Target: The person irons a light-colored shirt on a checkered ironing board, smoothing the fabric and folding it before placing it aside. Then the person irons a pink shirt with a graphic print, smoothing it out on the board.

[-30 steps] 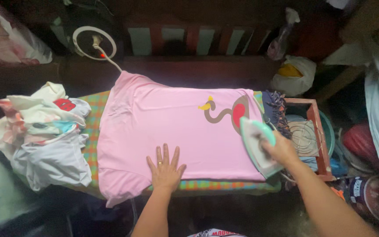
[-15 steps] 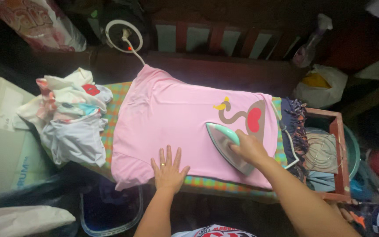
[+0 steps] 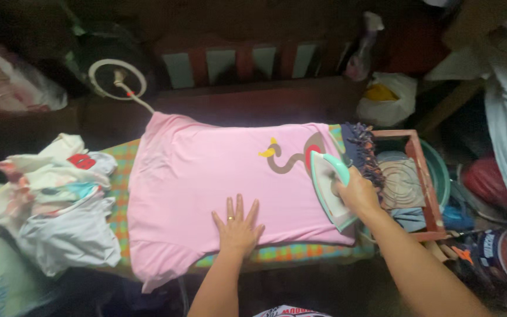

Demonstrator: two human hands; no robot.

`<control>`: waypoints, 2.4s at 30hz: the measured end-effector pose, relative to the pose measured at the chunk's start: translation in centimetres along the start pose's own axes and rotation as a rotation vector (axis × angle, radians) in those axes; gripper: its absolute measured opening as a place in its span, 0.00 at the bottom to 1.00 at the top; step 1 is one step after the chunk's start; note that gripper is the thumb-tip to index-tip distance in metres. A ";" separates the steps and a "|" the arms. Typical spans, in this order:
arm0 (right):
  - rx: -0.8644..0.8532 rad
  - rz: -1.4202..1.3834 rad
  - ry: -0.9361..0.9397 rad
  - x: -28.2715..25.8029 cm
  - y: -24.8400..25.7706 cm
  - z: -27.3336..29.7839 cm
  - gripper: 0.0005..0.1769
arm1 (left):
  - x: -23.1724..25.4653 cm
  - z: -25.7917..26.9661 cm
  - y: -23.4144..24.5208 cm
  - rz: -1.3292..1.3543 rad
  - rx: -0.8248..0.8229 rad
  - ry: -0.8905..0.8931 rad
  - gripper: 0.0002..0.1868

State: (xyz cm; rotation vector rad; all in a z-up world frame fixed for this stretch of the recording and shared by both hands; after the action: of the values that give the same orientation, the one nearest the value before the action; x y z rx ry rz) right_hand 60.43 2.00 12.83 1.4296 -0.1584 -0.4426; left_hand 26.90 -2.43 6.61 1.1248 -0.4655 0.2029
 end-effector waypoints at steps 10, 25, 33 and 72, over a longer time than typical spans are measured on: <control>-0.146 0.028 0.100 9.9 3.0 -3.6 0.22 | 3.1 -0.5 0.3 -0.047 -0.086 -0.057 0.47; -0.131 0.020 0.012 19.0 5.0 -4.7 0.28 | 4.1 -0.8 0.3 -0.034 -0.047 0.006 0.47; -0.350 0.251 0.309 20.0 3.4 -3.9 0.28 | 4.2 -0.9 0.4 -0.053 -0.059 0.015 0.47; 0.336 0.142 0.533 2.5 -5.1 1.7 0.28 | -18.0 3.2 6.8 0.095 0.187 0.617 0.45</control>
State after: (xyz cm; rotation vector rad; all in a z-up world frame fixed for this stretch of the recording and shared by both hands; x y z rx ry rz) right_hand 61.10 -0.88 7.72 1.8041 0.1024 0.0970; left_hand 7.54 -1.07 5.09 1.1545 0.0526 0.6645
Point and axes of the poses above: each hand's wrist, its own z-axis away from the middle knuckle, its own y-axis out of the back of the hand, x = y × z, the point moved 5 cm from there along -z, towards the middle knuckle, and after that the axes turned 13 degrees about z, right-handed, at the moved point
